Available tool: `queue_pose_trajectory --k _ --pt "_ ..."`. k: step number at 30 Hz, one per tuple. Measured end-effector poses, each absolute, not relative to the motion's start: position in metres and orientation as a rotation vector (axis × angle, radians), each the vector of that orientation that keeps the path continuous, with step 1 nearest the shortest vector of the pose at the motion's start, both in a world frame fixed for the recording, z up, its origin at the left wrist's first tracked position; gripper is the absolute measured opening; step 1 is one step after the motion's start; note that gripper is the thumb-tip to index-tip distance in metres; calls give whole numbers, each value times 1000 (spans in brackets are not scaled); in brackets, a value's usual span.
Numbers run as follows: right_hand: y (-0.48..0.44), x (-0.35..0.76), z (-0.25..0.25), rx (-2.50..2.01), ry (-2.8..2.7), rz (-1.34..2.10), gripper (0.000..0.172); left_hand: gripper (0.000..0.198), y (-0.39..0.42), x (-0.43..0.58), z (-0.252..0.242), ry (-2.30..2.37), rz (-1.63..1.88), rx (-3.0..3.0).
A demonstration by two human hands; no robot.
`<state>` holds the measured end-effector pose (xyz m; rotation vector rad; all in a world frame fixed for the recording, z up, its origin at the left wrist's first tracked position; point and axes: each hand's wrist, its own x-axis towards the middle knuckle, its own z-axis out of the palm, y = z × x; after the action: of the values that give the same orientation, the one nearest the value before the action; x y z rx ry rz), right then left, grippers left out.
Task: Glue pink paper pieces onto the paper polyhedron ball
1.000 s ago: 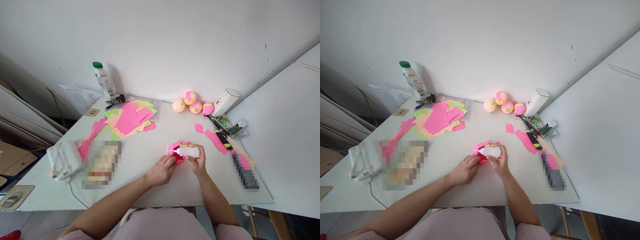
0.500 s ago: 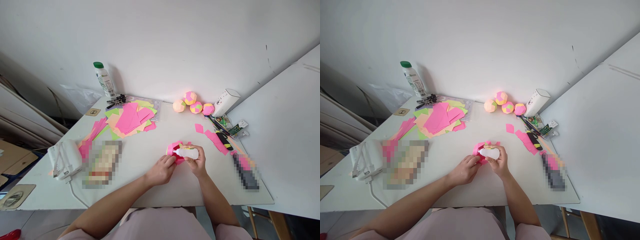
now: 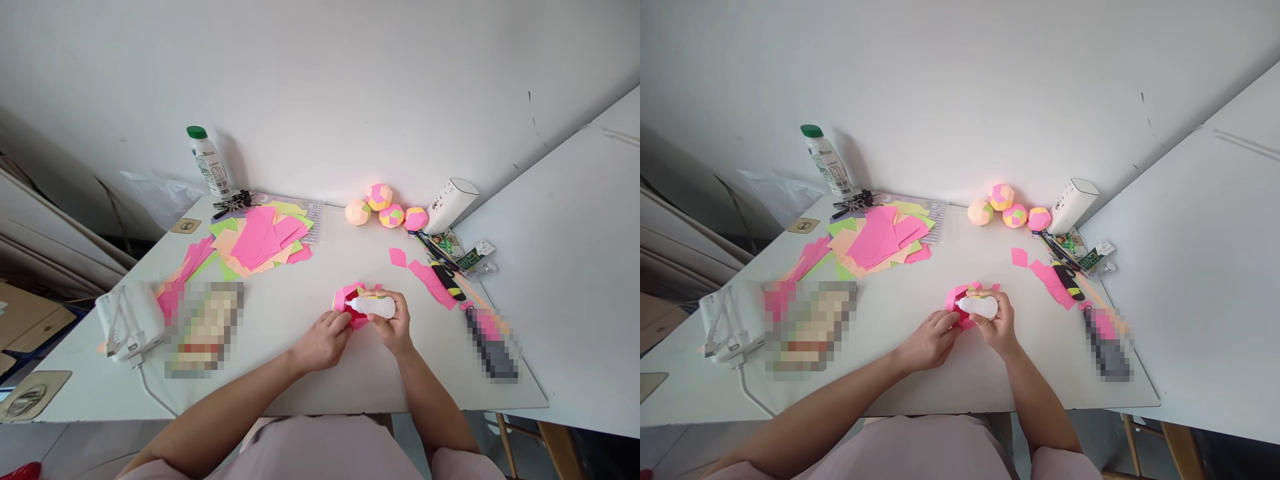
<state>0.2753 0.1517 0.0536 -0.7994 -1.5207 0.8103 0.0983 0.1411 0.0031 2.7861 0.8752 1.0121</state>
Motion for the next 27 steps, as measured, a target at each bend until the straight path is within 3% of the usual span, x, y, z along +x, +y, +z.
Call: queue_pose_trajectory --k 27 --pt "153 277 54 -827 -1366 971 30 24 142 98 -2 860 1029 2713"
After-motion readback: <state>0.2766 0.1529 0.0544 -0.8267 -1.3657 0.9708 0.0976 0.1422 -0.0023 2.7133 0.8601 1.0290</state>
